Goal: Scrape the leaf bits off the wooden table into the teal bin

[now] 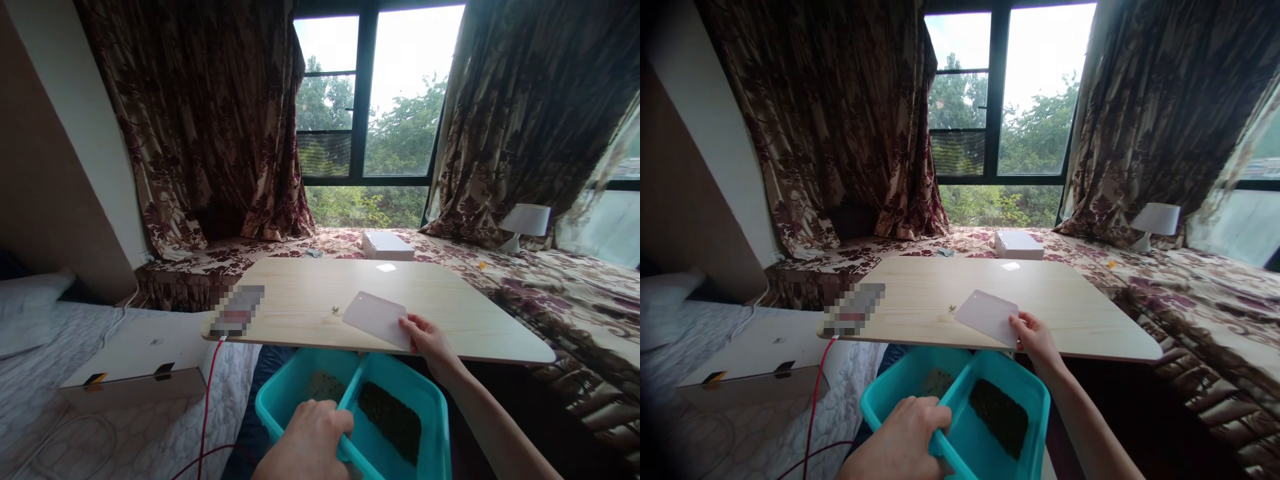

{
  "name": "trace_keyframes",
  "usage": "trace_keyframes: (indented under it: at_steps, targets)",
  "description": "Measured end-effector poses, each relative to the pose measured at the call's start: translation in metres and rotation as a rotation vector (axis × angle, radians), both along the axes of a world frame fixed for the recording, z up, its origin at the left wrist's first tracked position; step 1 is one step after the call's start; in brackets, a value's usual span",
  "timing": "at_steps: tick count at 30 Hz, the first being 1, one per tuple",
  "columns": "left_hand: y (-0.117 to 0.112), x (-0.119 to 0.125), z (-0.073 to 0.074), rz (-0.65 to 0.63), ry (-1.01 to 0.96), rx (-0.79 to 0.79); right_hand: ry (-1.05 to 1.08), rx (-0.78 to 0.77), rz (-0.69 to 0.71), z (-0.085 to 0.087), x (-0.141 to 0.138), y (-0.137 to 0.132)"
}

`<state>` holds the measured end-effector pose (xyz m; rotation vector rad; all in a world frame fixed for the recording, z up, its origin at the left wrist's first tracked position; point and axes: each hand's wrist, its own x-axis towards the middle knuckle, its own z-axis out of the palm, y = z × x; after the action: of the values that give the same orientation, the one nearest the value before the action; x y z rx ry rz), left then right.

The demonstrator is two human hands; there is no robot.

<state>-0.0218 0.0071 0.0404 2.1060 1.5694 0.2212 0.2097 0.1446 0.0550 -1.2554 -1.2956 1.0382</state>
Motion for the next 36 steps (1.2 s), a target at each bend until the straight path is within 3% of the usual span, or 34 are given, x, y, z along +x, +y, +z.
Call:
trace_keyframes:
  at_steps: [12,23,28,36]
  targets:
    - [-0.005,-0.007,0.013,0.037,0.041,-0.041,0.052,0.035,-0.024,-0.011,0.015,0.010]
    - [-0.004,-0.004,0.008,0.027,0.103,-0.075,-0.305,0.320,-0.068,-0.004,-0.005,0.019]
    - [-0.003,-0.006,0.004,-0.002,0.150,-0.019,-0.425,0.341,-0.040,-0.008,-0.013,0.022]
    - [0.000,-0.005,0.001,-0.018,0.158,0.011,-0.426,0.345,-0.017,-0.009,-0.022,0.026]
